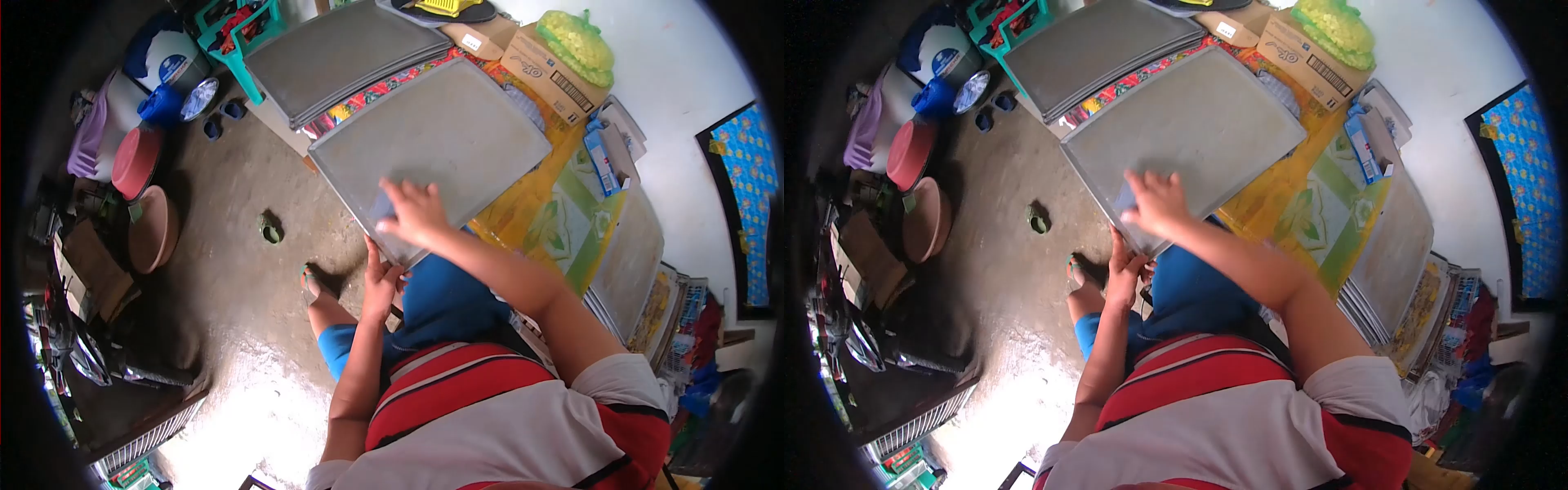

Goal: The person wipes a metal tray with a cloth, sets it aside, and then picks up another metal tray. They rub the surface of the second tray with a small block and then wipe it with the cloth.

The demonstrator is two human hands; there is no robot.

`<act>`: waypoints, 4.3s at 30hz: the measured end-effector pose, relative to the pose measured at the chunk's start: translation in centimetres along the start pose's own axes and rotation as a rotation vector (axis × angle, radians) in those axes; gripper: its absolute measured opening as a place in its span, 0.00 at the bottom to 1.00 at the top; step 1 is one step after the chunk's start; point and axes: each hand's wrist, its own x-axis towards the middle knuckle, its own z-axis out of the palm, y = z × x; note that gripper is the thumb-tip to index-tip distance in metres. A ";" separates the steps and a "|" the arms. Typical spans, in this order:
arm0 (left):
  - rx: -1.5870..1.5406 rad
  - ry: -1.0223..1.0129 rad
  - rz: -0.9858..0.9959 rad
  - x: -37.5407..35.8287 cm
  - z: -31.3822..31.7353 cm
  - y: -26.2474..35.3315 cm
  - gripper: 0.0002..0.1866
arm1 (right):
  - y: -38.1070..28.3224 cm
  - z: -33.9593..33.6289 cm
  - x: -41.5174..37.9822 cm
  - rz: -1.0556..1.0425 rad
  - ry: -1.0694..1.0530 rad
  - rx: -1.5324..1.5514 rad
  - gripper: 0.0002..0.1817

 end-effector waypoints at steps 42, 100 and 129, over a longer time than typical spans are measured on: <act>0.099 0.068 -0.006 0.4 -0.3 0.0 0.47 | 10.1 -2.5 14.5 0.257 0.046 -0.289 0.43; 0.100 0.027 -0.015 -0.2 -0.1 0.5 0.48 | 21.6 -6.7 17.7 0.711 0.040 -0.307 0.41; 0.110 0.002 0.002 -0.2 -0.1 0.5 0.48 | 13.8 -4.5 7.8 0.343 0.064 -0.181 0.39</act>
